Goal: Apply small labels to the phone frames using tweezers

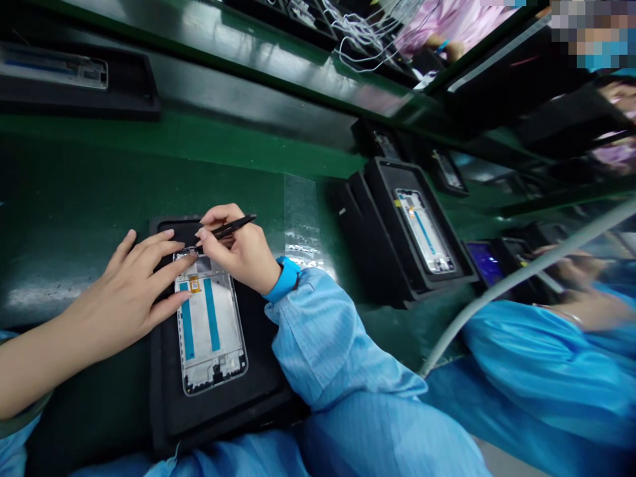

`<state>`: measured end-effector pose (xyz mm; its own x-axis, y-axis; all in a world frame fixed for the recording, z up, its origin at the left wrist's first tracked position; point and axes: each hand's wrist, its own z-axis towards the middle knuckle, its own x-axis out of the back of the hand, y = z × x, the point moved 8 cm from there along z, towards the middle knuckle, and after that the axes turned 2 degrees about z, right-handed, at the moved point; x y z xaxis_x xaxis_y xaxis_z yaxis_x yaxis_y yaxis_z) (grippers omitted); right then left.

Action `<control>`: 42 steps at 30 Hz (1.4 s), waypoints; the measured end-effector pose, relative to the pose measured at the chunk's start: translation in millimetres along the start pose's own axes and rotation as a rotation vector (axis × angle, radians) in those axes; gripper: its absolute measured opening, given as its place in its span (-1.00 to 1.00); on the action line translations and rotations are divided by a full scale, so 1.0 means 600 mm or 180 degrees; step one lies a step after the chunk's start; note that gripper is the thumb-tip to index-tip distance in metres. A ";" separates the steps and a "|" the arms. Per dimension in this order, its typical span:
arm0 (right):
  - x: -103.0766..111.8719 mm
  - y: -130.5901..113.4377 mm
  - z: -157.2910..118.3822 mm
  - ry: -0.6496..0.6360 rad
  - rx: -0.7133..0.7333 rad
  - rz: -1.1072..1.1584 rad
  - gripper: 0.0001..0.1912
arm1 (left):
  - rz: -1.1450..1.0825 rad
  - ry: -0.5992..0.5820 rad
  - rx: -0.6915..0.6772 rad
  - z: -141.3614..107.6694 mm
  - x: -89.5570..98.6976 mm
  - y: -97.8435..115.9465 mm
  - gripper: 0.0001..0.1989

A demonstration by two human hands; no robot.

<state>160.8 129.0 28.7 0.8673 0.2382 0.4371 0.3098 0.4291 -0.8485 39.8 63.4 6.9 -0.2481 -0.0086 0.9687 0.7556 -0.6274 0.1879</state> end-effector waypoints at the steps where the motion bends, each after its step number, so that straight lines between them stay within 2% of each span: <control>1: -0.001 -0.001 0.000 -0.0019 0.0036 -0.0039 -0.89 | 0.0002 0.0015 -0.0008 0.000 0.001 0.001 -0.52; 6: -0.004 -0.012 0.002 -0.0118 0.0152 -0.0201 -0.87 | -0.0020 0.0030 -0.0028 0.001 0.002 0.001 -0.52; 11: -0.017 -0.037 0.001 -0.0371 0.0440 -0.0707 -0.90 | -0.0011 0.0028 -0.0105 -0.001 -0.002 -0.001 -0.53; 15: 0.002 0.000 0.003 0.0005 -0.0062 0.0030 -0.87 | 0.0021 -0.0021 -0.0082 -0.001 -0.004 -0.003 -0.53; 19: -0.001 0.029 0.003 -0.0035 -0.0312 0.0533 -0.78 | 0.0032 -0.0027 -0.0073 -0.001 -0.004 0.000 -0.54; 33: -0.006 0.010 0.001 -0.0031 -0.0321 0.0216 -0.81 | -0.0051 0.0005 0.0015 0.000 0.001 0.002 -0.54; 38: -0.018 -0.002 0.002 -0.0210 -0.0094 -0.0082 -0.83 | -0.0106 0.0014 0.0013 0.001 0.002 0.001 -0.53; 42: -0.015 0.002 0.006 -0.0146 -0.0162 0.0034 -0.81 | -0.0075 -0.0023 0.0043 0.001 0.000 0.000 -0.52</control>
<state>151.7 130.4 25.0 0.8523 0.2828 0.4400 0.3209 0.3817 -0.8668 40.2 64.1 6.8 -0.2615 0.0117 0.9651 0.7578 -0.6169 0.2128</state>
